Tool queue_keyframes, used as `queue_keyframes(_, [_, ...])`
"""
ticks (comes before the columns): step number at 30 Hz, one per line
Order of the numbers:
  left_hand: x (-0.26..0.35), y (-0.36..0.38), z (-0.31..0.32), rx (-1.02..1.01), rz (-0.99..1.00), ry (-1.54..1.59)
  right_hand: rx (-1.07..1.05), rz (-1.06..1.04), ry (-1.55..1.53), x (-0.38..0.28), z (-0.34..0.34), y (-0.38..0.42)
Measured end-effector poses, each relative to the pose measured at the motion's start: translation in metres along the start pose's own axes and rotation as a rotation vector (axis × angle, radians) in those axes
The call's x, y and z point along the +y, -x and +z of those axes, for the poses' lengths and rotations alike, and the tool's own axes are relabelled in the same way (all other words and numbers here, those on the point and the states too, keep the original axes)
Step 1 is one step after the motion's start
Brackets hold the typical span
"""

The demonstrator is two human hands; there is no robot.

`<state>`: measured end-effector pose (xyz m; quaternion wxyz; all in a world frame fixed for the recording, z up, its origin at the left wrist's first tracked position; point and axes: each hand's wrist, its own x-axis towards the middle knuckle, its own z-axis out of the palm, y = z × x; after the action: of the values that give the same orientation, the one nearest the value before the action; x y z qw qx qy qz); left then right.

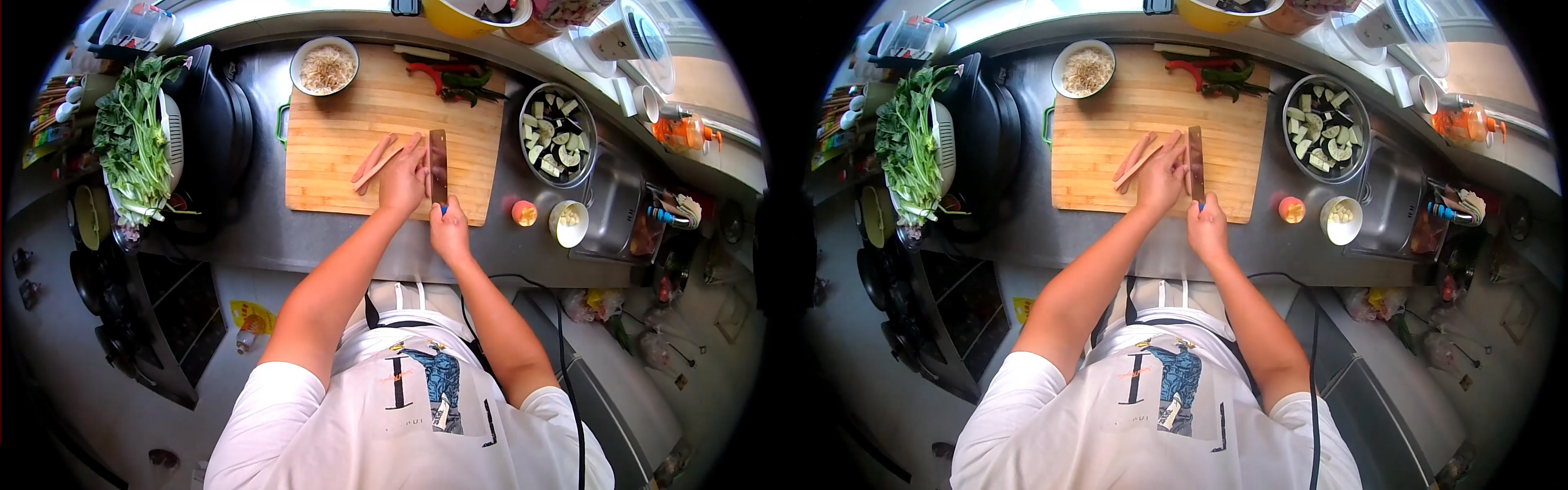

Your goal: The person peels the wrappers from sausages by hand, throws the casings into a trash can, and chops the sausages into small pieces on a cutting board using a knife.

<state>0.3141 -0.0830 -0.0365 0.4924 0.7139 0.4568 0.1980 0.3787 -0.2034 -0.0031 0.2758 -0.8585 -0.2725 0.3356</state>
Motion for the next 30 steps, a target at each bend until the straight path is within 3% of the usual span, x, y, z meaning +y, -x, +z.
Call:
queue_keyframes(17, [-0.008,0.001,0.004,0.005,0.01,-0.053,0.008,0.105,0.035,0.0,0.019,-0.008])
queue_keyframes(20, [-0.004,0.001,0.004,0.117,0.173,-0.074,0.042,0.064,0.047,0.009,0.022,-0.009])
queue_keyframes(22, [0.003,-0.001,-0.003,-0.118,-0.136,-0.023,0.004,0.08,-0.006,0.014,0.016,-0.014])
queue_keyframes(23, [0.008,0.0,-0.003,-0.114,-0.126,-0.028,-0.008,0.083,-0.026,0.017,0.011,-0.015])
queue_keyframes(25, [0.01,0.003,0.003,-0.012,-0.314,0.27,-0.253,0.335,-0.404,-0.017,-0.02,0.002])
queue_keyframes(26, [0.015,0.005,0.002,-0.007,-0.315,0.26,-0.261,0.333,-0.412,-0.02,-0.027,0.011])
queue_keyframes(28, [0.021,0.005,-0.001,-0.05,-0.249,0.733,-0.501,0.415,-0.657,-0.024,-0.04,0.022])
queue_keyframes(29, [0.022,0.006,-0.006,-0.194,-0.529,1.021,-0.569,0.474,-0.801,-0.029,-0.044,0.026])
queue_keyframes(30, [0.026,0.008,-0.007,-0.187,-0.52,1.011,-0.577,0.463,-0.808,-0.031,-0.046,0.027])
